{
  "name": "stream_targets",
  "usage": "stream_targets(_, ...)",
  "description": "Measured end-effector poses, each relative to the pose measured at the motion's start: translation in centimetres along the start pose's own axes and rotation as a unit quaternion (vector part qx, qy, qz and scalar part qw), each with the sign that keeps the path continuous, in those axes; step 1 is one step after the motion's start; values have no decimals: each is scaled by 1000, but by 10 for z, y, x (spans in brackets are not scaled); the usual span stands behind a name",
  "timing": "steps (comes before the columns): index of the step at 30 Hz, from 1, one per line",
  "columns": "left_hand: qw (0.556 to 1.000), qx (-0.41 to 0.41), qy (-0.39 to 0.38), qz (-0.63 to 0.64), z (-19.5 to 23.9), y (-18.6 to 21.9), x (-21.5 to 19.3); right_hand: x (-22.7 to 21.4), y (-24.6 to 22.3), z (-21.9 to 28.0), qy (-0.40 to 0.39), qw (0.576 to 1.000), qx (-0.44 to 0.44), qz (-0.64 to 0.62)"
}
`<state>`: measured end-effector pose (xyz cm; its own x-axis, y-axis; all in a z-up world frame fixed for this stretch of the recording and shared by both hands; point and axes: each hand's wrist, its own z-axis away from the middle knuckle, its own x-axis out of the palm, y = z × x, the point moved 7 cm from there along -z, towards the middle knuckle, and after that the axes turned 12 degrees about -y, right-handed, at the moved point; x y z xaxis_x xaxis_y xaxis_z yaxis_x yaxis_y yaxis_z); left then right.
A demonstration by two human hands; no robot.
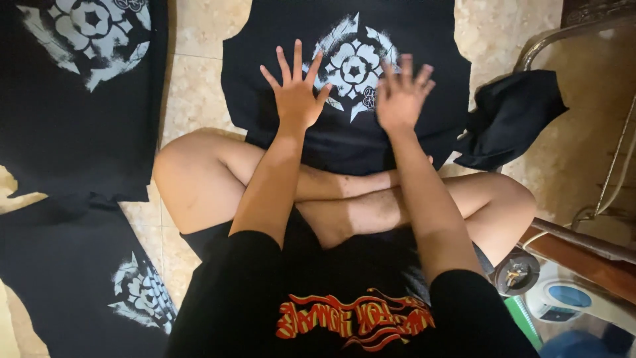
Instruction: The person sits cross-legged on the floor and folds a black t-shirt with a white graphic print. They smooth the fabric, fold the sleeves and sides inward, and then fold the shirt in half before placing it aside.
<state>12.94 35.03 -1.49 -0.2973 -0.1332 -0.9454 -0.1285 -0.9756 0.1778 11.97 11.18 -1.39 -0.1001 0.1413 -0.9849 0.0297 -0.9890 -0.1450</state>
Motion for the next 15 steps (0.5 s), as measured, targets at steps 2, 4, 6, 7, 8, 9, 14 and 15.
stream_targets(2,999,7,46,22,-5,-6,10,5,20,-1,-43,994,93,-31)
stream_targets(4,994,17,94,46,-9,-8,11,11,39,2,-83,977,187,-60)
stream_targets(6,992,-7,126,25,-9,-12,6,9,25,1,-40,995,87,21)
stream_targets(7,992,-8,127,26,-7,-11,5,5,16,1,-40,995,86,22)
stream_targets(8,991,0,131,37,-4,-9,2,5,-4,0,-57,998,0,7)
stream_targets(9,989,8,138,45,-4,-10,-2,4,-28,-2,-72,994,-87,-9)
stream_targets(14,995,-13,78,65,-7,-9,-7,7,-40,-24,-72,996,24,-52)
stream_targets(15,997,-19,59,55,-4,-11,-6,10,-46,-24,-75,995,49,-41)
